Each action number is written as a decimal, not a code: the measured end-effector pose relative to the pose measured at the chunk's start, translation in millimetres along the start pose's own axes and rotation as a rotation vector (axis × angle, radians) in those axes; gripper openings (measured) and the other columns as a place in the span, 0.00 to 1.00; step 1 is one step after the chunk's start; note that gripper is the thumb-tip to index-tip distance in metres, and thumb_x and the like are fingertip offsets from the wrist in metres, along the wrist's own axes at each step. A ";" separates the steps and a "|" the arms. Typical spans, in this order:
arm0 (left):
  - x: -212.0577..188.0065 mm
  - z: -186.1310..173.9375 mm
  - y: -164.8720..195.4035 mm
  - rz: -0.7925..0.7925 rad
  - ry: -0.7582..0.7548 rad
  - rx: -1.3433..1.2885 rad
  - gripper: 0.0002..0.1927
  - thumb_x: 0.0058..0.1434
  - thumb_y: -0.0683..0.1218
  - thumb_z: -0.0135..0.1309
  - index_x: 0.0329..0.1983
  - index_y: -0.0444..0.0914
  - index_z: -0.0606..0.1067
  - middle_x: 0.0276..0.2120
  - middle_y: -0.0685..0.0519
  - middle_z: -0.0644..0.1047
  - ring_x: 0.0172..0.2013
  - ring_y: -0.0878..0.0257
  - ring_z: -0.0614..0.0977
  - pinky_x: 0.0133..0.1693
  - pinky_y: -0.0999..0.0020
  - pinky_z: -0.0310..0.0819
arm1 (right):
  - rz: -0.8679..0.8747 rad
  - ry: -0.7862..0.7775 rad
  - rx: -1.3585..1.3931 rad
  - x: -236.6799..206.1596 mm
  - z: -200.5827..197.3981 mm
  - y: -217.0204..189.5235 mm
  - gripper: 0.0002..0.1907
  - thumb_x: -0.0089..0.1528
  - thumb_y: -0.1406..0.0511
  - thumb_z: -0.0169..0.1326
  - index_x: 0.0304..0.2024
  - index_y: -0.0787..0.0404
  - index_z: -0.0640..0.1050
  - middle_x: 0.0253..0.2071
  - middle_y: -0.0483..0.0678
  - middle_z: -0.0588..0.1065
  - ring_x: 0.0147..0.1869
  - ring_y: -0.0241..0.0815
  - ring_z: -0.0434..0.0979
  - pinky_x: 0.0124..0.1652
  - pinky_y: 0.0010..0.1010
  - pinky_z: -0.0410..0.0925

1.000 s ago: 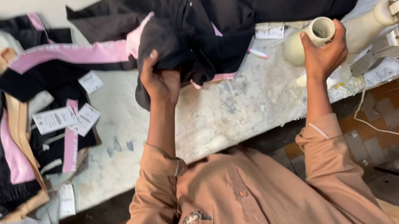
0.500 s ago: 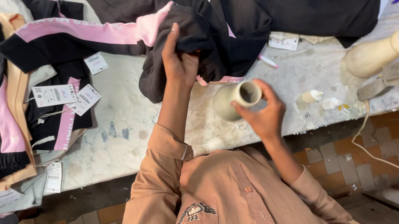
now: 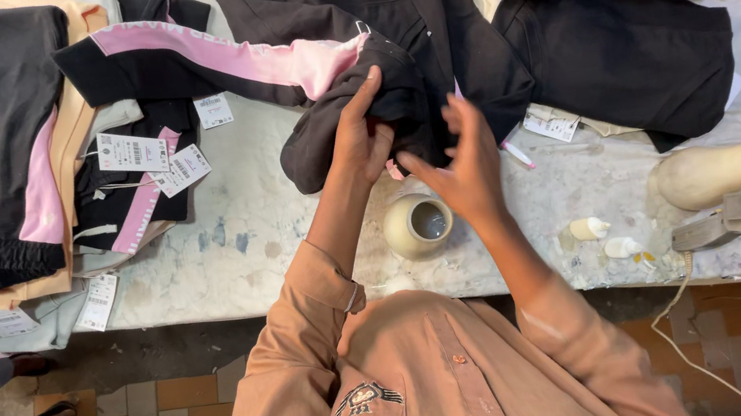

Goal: The person scrubs the pink trim and hood of a black hoodie with a toothbrush, then smooths and turns the garment over on the table. They reposition the hoodie, press it flat, and later hold a rotary tool while handling the garment.

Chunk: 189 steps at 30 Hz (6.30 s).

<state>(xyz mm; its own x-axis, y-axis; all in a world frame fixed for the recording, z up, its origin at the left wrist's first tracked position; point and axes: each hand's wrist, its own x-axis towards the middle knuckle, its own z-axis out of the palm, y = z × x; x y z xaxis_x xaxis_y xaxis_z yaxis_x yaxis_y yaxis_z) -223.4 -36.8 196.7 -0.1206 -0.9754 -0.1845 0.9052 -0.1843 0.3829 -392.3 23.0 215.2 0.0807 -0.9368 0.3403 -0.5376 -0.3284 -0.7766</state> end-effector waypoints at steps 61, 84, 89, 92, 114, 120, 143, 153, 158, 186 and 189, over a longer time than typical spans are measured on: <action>-187.5 -86.5 -81.9 -0.048 0.403 2.039 0.11 0.52 0.51 0.60 0.26 0.38 0.80 0.28 0.41 0.79 0.32 0.40 0.81 0.34 0.49 0.74 | -0.510 -0.162 -0.413 -112.2 -38.2 83.8 0.12 0.49 0.79 0.55 0.33 0.62 0.79 0.41 0.46 0.78 0.47 0.47 0.79 0.36 0.34 0.73; -145.1 -40.4 -91.7 0.732 0.150 1.748 0.54 0.39 0.57 0.74 0.69 0.37 0.65 0.64 0.48 0.71 0.56 0.49 0.74 0.58 0.55 0.66 | -0.307 -0.402 -0.045 -31.5 -40.9 -23.0 0.12 0.60 0.68 0.65 0.45 0.63 0.82 0.41 0.49 0.79 0.40 0.43 0.81 0.37 0.31 0.73; -151.0 -35.8 -82.4 0.664 0.170 1.863 0.46 0.40 0.59 0.74 0.63 0.44 0.71 0.59 0.54 0.71 0.47 0.53 0.71 0.51 0.58 0.65 | -0.485 -0.422 -0.217 -24.3 -42.0 -26.3 0.09 0.58 0.69 0.65 0.41 0.62 0.83 0.37 0.47 0.79 0.36 0.43 0.81 0.34 0.31 0.72; -152.1 -35.9 -78.8 0.655 0.153 1.851 0.44 0.41 0.61 0.73 0.61 0.45 0.72 0.58 0.55 0.72 0.46 0.54 0.71 0.51 0.58 0.65 | -0.673 -0.420 -0.366 -15.9 -41.3 -30.9 0.05 0.58 0.68 0.64 0.36 0.61 0.83 0.33 0.44 0.79 0.34 0.42 0.80 0.31 0.31 0.71; -153.0 -47.7 -68.8 0.583 0.021 1.827 0.50 0.43 0.61 0.71 0.69 0.44 0.67 0.61 0.55 0.69 0.51 0.53 0.70 0.55 0.58 0.62 | 0.068 -1.152 -0.036 47.7 -28.7 -6.6 0.11 0.58 0.62 0.63 0.39 0.62 0.82 0.29 0.42 0.76 0.30 0.30 0.74 0.29 0.26 0.69; -151.4 -50.6 -69.8 0.584 0.008 1.823 0.50 0.44 0.61 0.71 0.69 0.43 0.65 0.62 0.55 0.68 0.53 0.52 0.69 0.56 0.57 0.61 | 0.288 -1.537 -0.122 89.1 -2.5 1.2 0.11 0.57 0.61 0.66 0.38 0.60 0.83 0.28 0.39 0.77 0.31 0.27 0.73 0.29 0.22 0.66; -150.7 -54.0 -55.7 0.530 -0.045 1.813 0.48 0.44 0.61 0.70 0.68 0.44 0.68 0.61 0.56 0.70 0.49 0.52 0.69 0.56 0.59 0.62 | -0.893 -1.036 -0.461 39.9 -33.4 -56.5 0.09 0.55 0.64 0.61 0.34 0.60 0.77 0.30 0.45 0.74 0.35 0.46 0.79 0.30 0.37 0.69; -149.3 -51.9 -62.6 0.530 -0.038 1.809 0.50 0.44 0.61 0.70 0.69 0.44 0.66 0.61 0.55 0.69 0.51 0.52 0.69 0.56 0.58 0.60 | -0.396 -1.084 -0.322 53.8 -29.3 -53.9 0.11 0.58 0.66 0.60 0.42 0.63 0.82 0.34 0.49 0.79 0.34 0.45 0.81 0.34 0.34 0.72; -149.5 -55.3 -63.1 0.552 -0.043 1.793 0.49 0.45 0.61 0.70 0.69 0.42 0.66 0.62 0.55 0.69 0.50 0.51 0.69 0.57 0.58 0.61 | -0.285 -1.299 -0.334 74.0 -13.9 -54.7 0.10 0.54 0.66 0.61 0.37 0.63 0.83 0.33 0.47 0.81 0.35 0.39 0.83 0.37 0.30 0.75; -149.9 -57.1 -58.8 0.561 -0.071 1.790 0.49 0.45 0.61 0.70 0.68 0.41 0.66 0.63 0.54 0.68 0.51 0.50 0.69 0.57 0.56 0.61 | -0.283 -1.366 -0.362 83.2 -3.8 -63.3 0.09 0.48 0.64 0.61 0.28 0.63 0.82 0.22 0.48 0.79 0.27 0.41 0.81 0.31 0.31 0.71; -149.2 -60.1 -57.8 0.580 -0.066 1.803 0.49 0.45 0.62 0.70 0.67 0.40 0.66 0.63 0.53 0.68 0.50 0.50 0.69 0.56 0.57 0.61 | -0.308 -1.431 -0.484 86.9 6.9 -73.9 0.09 0.48 0.63 0.60 0.27 0.62 0.82 0.22 0.48 0.79 0.27 0.43 0.80 0.31 0.34 0.70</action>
<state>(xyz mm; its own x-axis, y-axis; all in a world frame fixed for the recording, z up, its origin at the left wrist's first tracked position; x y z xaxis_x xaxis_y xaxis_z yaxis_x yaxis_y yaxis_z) -233.2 126.6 147.6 -0.0524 -0.9490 0.3108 -0.6086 0.2771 0.7435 -339.8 -34.9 298.5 0.7953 -0.2634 -0.5460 -0.5386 -0.7204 -0.4370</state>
